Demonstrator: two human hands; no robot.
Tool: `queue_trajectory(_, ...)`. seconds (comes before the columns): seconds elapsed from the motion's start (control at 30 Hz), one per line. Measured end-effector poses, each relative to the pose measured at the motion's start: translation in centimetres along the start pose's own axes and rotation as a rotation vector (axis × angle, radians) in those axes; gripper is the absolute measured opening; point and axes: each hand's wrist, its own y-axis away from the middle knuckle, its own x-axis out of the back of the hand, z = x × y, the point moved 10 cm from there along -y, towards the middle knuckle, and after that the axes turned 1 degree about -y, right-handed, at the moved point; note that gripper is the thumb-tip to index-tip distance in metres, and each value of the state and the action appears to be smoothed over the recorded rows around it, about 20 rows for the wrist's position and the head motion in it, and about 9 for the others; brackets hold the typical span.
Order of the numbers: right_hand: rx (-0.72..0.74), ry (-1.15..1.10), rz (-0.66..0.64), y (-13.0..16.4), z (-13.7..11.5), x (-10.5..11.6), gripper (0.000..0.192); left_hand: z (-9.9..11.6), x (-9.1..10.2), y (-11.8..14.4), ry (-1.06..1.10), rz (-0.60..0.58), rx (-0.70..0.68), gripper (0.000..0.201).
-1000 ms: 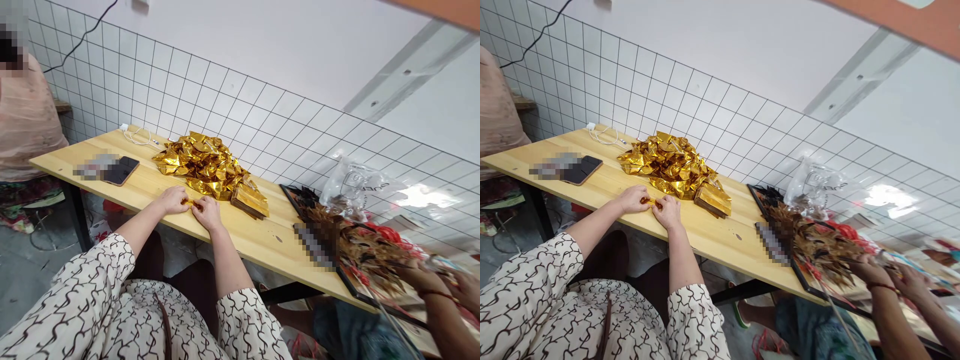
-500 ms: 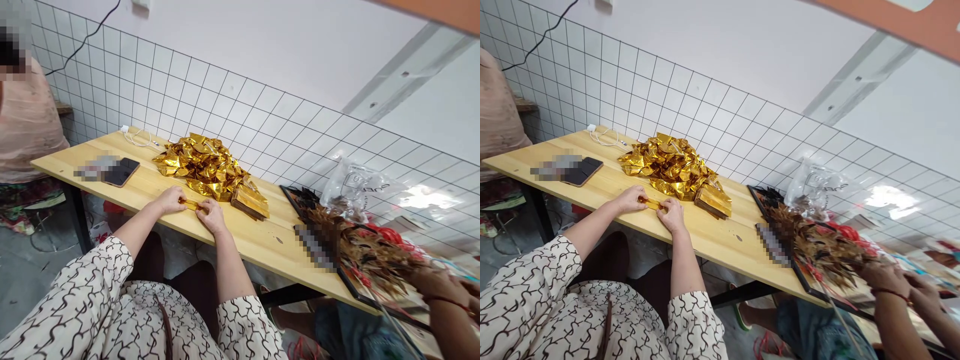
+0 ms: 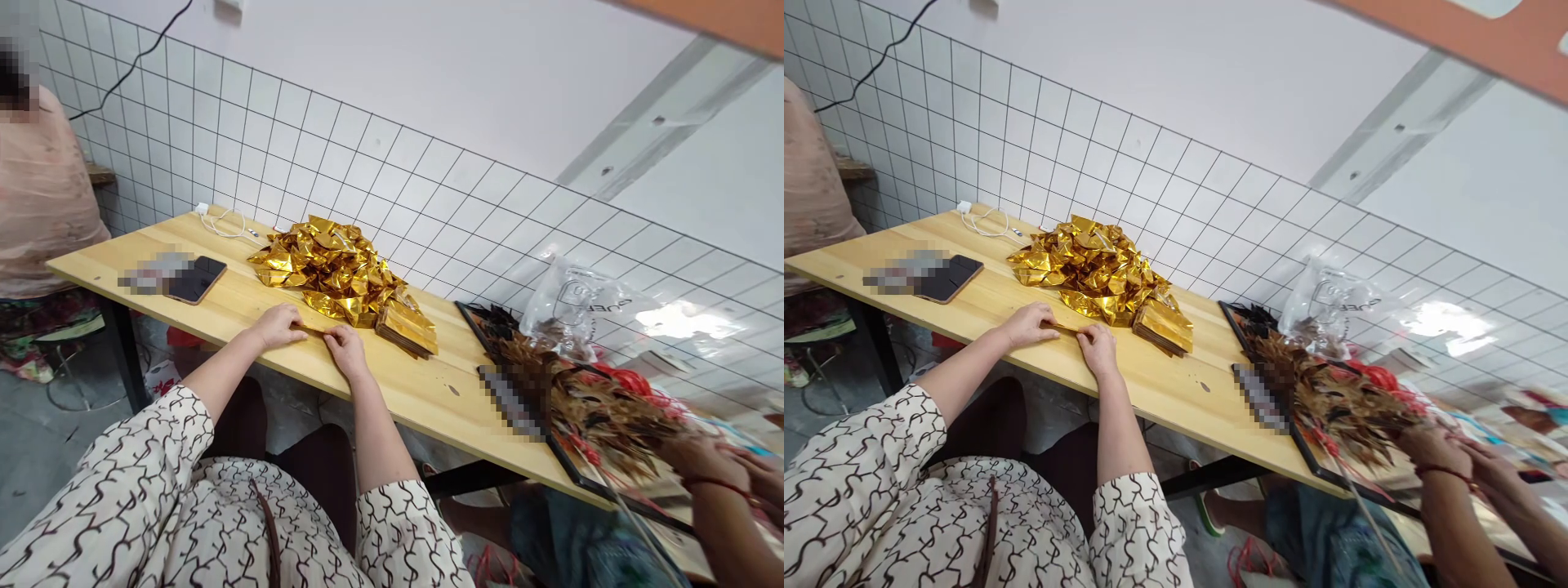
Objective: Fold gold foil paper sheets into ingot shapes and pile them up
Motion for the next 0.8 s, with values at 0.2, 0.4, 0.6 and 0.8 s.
queue_trajectory(0.2, -0.123, 0.039, 0.044, -0.2, 1.5, 0.3, 0.020, -1.8, 0.3, -0.1, -0.019, 0.045, 0.113, 0.021)
queue_trajectory(0.4, -0.208, 0.151, 0.040, 0.2, 1.0, 0.8, 0.020, -2.9, 0.4, 0.1, -0.045, 0.065, 0.251, 0.022)
queue_trajectory(0.6, -0.271, 0.205, 0.025, 0.5, 0.8, 1.0, 0.018, -1.8, 1.0, 0.1, -0.178, 0.109, 0.209, 0.017)
queue_trajectory(0.8, -0.157, 0.247, 0.037, 0.5, -0.4, 0.9, 0.012, 0.6, 0.0, 0.1, -0.178, -0.008, 0.030, 0.023)
